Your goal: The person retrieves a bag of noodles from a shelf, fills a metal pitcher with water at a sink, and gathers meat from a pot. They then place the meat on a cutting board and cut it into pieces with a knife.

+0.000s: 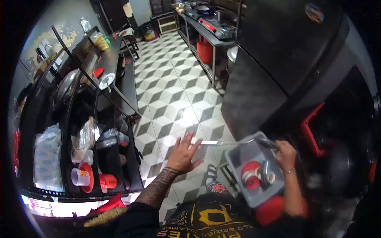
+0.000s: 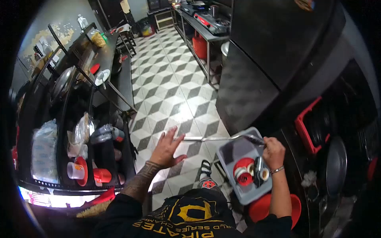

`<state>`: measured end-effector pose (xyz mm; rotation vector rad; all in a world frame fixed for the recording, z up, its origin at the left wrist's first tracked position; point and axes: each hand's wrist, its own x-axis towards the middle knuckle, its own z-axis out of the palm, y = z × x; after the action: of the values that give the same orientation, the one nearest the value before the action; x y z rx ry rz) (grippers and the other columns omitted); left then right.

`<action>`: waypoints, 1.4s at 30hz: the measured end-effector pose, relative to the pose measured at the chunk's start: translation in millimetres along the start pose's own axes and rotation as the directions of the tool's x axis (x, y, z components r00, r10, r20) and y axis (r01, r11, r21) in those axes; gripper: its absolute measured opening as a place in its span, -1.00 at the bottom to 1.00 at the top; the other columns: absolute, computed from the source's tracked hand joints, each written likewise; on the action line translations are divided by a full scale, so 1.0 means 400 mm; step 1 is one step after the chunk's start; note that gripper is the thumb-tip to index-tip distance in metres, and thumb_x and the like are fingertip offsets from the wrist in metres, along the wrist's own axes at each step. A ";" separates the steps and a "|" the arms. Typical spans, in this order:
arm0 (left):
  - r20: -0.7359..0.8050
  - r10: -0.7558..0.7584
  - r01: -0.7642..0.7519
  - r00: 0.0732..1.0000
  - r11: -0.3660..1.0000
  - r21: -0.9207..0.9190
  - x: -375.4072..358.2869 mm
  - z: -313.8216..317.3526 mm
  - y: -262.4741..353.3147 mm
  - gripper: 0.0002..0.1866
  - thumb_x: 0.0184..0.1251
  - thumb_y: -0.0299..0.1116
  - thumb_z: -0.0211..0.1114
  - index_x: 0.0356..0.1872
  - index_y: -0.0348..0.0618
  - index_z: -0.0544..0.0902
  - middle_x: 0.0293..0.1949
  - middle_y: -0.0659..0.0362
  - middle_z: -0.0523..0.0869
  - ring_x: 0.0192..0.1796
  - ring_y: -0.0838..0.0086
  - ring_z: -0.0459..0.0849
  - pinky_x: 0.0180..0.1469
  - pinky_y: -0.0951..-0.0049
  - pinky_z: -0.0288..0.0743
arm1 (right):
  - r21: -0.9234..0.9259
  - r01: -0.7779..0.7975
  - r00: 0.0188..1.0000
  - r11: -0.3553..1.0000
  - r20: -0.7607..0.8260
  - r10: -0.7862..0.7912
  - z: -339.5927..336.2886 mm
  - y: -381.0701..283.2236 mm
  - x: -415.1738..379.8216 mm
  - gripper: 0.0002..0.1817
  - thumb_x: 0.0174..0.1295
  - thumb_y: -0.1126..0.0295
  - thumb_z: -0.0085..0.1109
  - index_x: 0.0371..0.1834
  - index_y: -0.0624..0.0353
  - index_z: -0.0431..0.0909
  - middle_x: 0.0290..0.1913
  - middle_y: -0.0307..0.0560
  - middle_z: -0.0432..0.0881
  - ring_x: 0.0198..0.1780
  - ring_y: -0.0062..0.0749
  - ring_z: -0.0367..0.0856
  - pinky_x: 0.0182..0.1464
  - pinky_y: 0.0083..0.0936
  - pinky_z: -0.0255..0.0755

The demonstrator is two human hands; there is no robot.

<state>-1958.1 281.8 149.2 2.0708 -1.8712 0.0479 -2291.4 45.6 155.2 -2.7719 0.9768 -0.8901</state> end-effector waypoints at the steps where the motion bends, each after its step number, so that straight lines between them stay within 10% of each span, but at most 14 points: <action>1: 0.038 -0.006 0.004 0.999 0.998 0.062 0.022 0.034 -0.046 -0.25 0.01 -0.07 0.35 0.25 -0.09 0.30 0.22 -0.17 0.29 0.21 -0.01 0.35 0.24 0.15 0.22 | 0.049 0.026 1.000 0.998 0.012 -0.027 0.057 -0.008 0.051 -0.67 -0.23 0.64 0.03 -0.30 0.19 0.57 -0.36 -0.04 0.56 -0.33 -0.12 0.56 -0.28 -0.34 0.46; 5: 0.393 -0.241 0.324 0.888 0.932 -0.160 0.093 0.134 -0.262 -0.52 0.14 -0.12 0.22 0.08 -0.05 0.44 -0.07 -0.01 0.57 -0.06 0.11 0.57 -0.07 0.21 0.46 | 0.177 0.085 0.991 0.980 0.090 -0.102 0.263 -0.045 0.298 -0.73 -0.19 0.58 0.12 -0.33 0.15 0.60 -0.36 -0.07 0.59 -0.36 -0.15 0.57 -0.29 -0.34 0.47; 8: 0.340 -0.393 0.450 0.854 0.887 -0.107 0.138 0.153 -0.384 -0.66 0.17 -0.11 0.19 -0.09 -0.01 0.51 -0.23 0.09 0.63 -0.21 0.15 0.62 -0.25 0.20 0.49 | 0.276 0.102 0.977 0.956 0.154 -0.149 0.442 -0.035 0.492 -0.79 -0.11 0.51 0.17 -0.33 0.13 0.61 -0.40 -0.10 0.59 -0.38 -0.15 0.58 -0.30 -0.32 0.47; 13: 0.361 -0.720 0.785 0.593 0.617 -0.057 0.138 0.155 -0.567 -0.61 0.12 0.05 0.18 -0.25 -0.05 0.58 -0.42 0.01 0.66 -0.30 0.07 0.63 -0.28 0.13 0.45 | 0.280 -0.007 0.874 0.960 0.469 -0.130 0.583 -0.177 0.836 -0.20 -0.08 0.25 0.32 0.30 0.09 0.20 0.24 0.08 0.30 0.26 -0.05 0.26 0.20 -0.29 0.28; 16: 0.491 -0.776 0.918 0.395 0.317 -0.238 0.061 0.292 -0.732 -0.49 0.16 0.07 0.15 -0.47 -0.30 0.60 -0.57 -0.07 0.62 -0.42 0.11 0.65 -0.37 0.15 0.46 | 0.448 0.008 0.886 0.894 0.412 -0.214 0.734 -0.210 0.942 -0.16 -0.06 0.23 0.32 0.33 0.11 0.14 0.28 0.15 0.22 0.32 -0.03 0.17 0.30 -0.26 0.15; 17: 0.707 -0.693 0.984 0.143 0.023 -0.177 0.069 0.318 -0.792 -0.46 0.16 0.11 0.16 -0.42 -0.31 0.56 -0.71 0.03 0.52 -0.53 0.20 0.62 -0.51 0.23 0.44 | 0.518 -0.115 0.878 0.848 0.452 -0.157 0.754 -0.221 0.963 -0.25 0.02 0.24 0.25 0.29 0.24 0.17 0.30 0.11 0.22 0.35 -0.10 0.14 0.33 -0.29 0.10; 19: 0.782 -0.476 0.915 0.403 0.225 -0.335 0.149 0.341 -0.900 -0.51 0.19 0.06 0.15 -0.34 -0.30 0.46 -0.66 0.08 0.49 -0.57 0.25 0.57 -0.56 0.34 0.42 | 0.440 -0.111 0.910 0.891 0.406 -0.087 0.808 -0.221 0.943 -0.26 0.07 0.22 0.17 0.34 0.15 0.11 0.29 0.16 0.20 0.29 -0.04 0.23 0.29 -0.31 0.18; 27: 0.945 -0.049 0.744 0.325 0.630 -0.223 0.783 0.488 -1.158 -0.68 0.22 -0.21 0.14 -0.07 -0.13 0.41 -0.46 0.12 0.53 -0.53 0.38 0.55 -0.53 0.42 0.46 | -0.030 -0.903 0.333 0.430 0.585 0.740 0.805 -0.150 0.495 -0.30 0.01 0.23 0.17 0.28 0.13 0.22 0.04 0.14 0.44 0.04 0.01 0.47 0.07 -0.19 0.37; 34: 0.908 0.387 0.477 0.158 0.776 -0.413 1.032 0.646 -1.054 -0.57 0.24 -0.45 0.13 0.16 0.02 0.38 -0.28 0.14 0.56 -0.50 0.49 0.53 -0.50 0.49 0.49 | 0.159 -0.972 -0.181 -0.174 -0.031 0.983 0.762 -0.339 -0.062 -0.36 -0.01 0.12 0.14 0.19 0.11 0.33 0.02 0.21 0.50 0.05 0.00 0.48 0.09 -0.23 0.37; 35: 0.691 0.722 0.596 -0.029 0.567 -0.568 1.026 0.551 -0.844 -0.54 0.24 -0.48 0.12 0.20 0.04 0.37 -0.25 0.15 0.57 -0.49 0.50 0.53 -0.50 0.50 0.50 | 0.180 -0.958 -0.238 -0.224 -0.059 0.970 0.741 -0.408 -0.117 -0.36 -0.01 0.12 0.14 0.19 0.11 0.33 0.02 0.21 0.50 0.05 0.00 0.48 0.09 -0.23 0.37; 36: 0.867 0.460 0.301 0.192 0.813 -0.498 0.949 0.401 -0.666 -0.56 0.29 -0.38 0.07 0.22 -0.06 0.36 -0.34 0.13 0.57 -0.55 0.50 0.49 -0.56 0.56 0.44 | 0.167 -0.937 -0.310 -0.306 0.003 0.951 0.718 -0.473 -0.174 -0.36 0.00 0.10 0.14 0.19 0.09 0.33 0.01 0.21 0.50 0.06 0.00 0.47 0.11 -0.23 0.36; 39: 0.703 0.669 0.314 -0.240 0.739 -0.596 0.889 0.432 -0.373 -0.54 0.39 -0.03 -0.09 0.15 -0.10 0.45 -0.52 0.10 0.56 -0.59 0.44 0.49 -0.42 0.41 0.53 | 0.212 -0.862 -0.465 -0.461 0.032 0.885 0.665 -0.641 -0.362 -0.32 -0.02 0.05 0.17 0.20 0.11 0.34 0.00 0.20 0.51 0.10 0.02 0.45 0.15 -0.24 0.34; 40: 0.585 0.783 0.416 -0.213 0.614 -0.671 0.824 0.420 -0.262 -0.52 0.30 0.06 -0.03 -0.24 -0.25 0.47 -0.65 -0.03 0.53 -0.61 0.24 0.54 -0.61 0.27 0.42 | 0.227 -0.844 -0.495 -0.487 0.025 0.869 0.662 -0.698 -0.445 -0.32 -0.02 0.06 0.17 0.20 0.11 0.35 0.01 0.20 0.51 0.10 0.01 0.45 0.15 -0.25 0.33; 42: 0.339 0.924 0.595 -0.176 0.375 -0.711 0.681 0.310 -0.023 -0.42 0.24 0.18 0.03 -0.16 -0.26 0.40 -0.52 -0.04 0.55 -0.57 0.24 0.55 -0.48 0.28 0.47 | 0.250 -0.816 -0.530 -0.521 0.037 0.847 0.621 -0.806 -0.592 -0.33 -0.01 0.06 0.17 0.19 0.11 0.36 0.01 0.19 0.51 0.10 0.01 0.45 0.16 -0.26 0.33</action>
<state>-1939.8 -13.1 100.2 0.1913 -1.7686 -2.7003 -2126.6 412.9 -89.3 -0.3272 2.4272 -0.5927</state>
